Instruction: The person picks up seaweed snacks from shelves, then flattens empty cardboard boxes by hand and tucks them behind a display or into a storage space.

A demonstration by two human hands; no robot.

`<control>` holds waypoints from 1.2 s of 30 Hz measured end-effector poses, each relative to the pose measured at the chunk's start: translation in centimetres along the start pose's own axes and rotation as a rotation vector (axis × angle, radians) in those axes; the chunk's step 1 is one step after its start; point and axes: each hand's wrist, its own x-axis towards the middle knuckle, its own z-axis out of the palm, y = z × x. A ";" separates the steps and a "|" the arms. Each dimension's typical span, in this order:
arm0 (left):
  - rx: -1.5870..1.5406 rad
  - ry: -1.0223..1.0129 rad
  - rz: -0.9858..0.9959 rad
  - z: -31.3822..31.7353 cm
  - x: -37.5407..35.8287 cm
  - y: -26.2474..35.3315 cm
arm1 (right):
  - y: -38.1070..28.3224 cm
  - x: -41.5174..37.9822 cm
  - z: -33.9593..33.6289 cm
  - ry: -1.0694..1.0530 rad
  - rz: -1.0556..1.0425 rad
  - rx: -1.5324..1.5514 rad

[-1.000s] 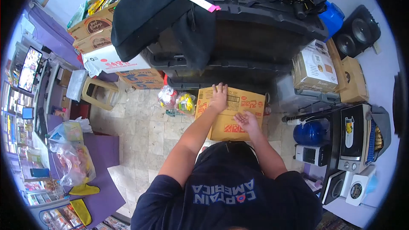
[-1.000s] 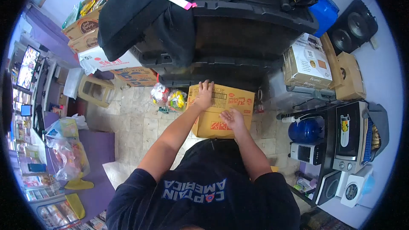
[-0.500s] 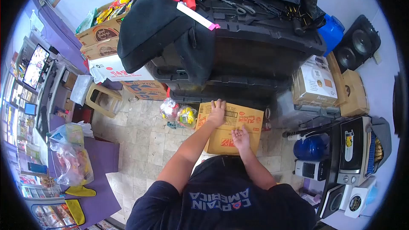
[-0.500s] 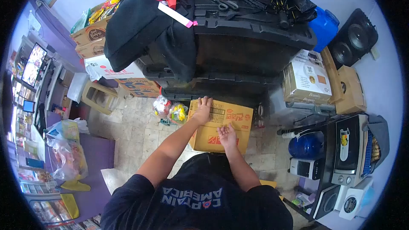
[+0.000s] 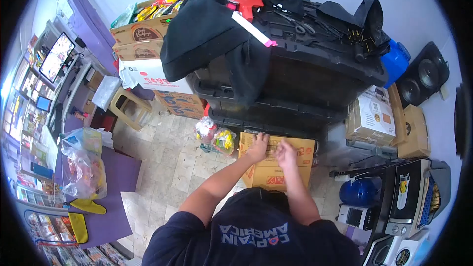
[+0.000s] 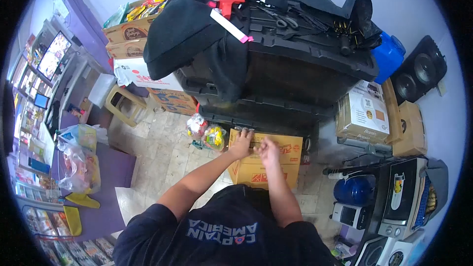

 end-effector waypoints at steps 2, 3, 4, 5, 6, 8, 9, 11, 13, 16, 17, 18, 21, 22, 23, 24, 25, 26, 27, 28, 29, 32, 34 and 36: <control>0.043 -0.027 -0.022 0.0 0.0 -0.2 | -0.6 0.6 0.5 0.053 -0.010 -0.093; 0.042 -0.049 -0.046 0.7 0.2 -0.8 | -0.3 0.4 -0.4 0.122 0.017 -0.126; 0.037 -0.073 -0.071 1.0 0.3 -1.4 | 0.3 0.2 -1.8 0.194 0.045 -0.162; -0.028 -0.048 -0.073 0.6 -0.4 -1.6 | 1.2 -0.6 -4.0 0.190 0.047 -0.207; 0.016 -0.015 -0.031 1.6 0.0 -2.8 | 2.3 -0.9 -6.2 0.222 0.020 -0.181; 0.092 0.025 0.057 5.2 1.2 -5.7 | 4.8 -1.1 -11.8 0.313 -0.026 -0.126; 0.101 0.060 0.092 4.9 0.5 -5.7 | 5.6 -0.7 -14.1 0.303 -0.025 -0.071; 0.048 0.104 0.139 3.5 -0.5 -5.8 | 6.6 -0.2 -15.5 0.263 -0.104 -0.019; -0.073 0.078 0.125 2.6 -1.7 -5.6 | 7.0 -0.4 -15.3 0.264 -0.126 0.036; -0.176 0.030 0.064 1.5 -2.2 -5.3 | 6.9 -1.1 -13.1 0.319 -0.088 0.068; -0.173 0.035 0.048 1.6 -2.2 -5.4 | 7.0 -1.4 -12.6 0.347 -0.080 0.045; -0.171 0.043 0.032 1.6 -2.2 -5.3 | 7.0 -1.4 -12.5 0.374 -0.072 0.020; -0.181 -0.013 0.013 1.4 -2.2 -5.3 | 6.7 -1.3 -12.1 0.465 -0.062 -0.006; -0.174 -0.007 0.015 1.4 -2.2 -5.4 | 6.5 -1.3 -11.9 0.447 -0.045 0.011; -0.167 -0.002 0.018 1.4 -2.3 -5.4 | 6.3 -1.4 -11.9 0.431 -0.027 0.028; -0.161 0.004 0.020 1.5 -2.3 -5.4 | 6.1 -1.5 -12.0 0.414 -0.010 0.045; -0.157 0.012 0.023 1.6 -2.3 -5.3 | 6.3 -0.4 -13.7 0.344 -0.011 0.056; -0.154 0.020 0.025 1.6 -2.4 -5.2 | 7.0 2.0 -17.0 0.274 -0.009 0.067; -0.148 0.028 0.026 1.5 -2.4 -5.2 | 7.2 2.4 -17.3 0.280 -0.019 0.062; -0.150 0.016 0.018 1.4 -2.4 -5.2 | 7.1 2.0 -16.3 0.286 -0.029 0.057; -0.151 0.003 0.010 1.2 -2.4 -5.0 | 7.1 1.5 -15.2 0.371 -0.051 0.036; -0.157 0.000 0.002 0.9 -2.5 -4.6 | 6.3 0.8 -13.2 0.488 -0.047 0.049; -0.157 0.016 0.007 1.1 -2.3 -4.6 | 6.3 0.7 -13.5 0.489 -0.046 0.091; -0.157 0.043 0.012 1.4 -2.0 -4.6 | 6.3 0.5 -13.9 0.458 -0.067 0.132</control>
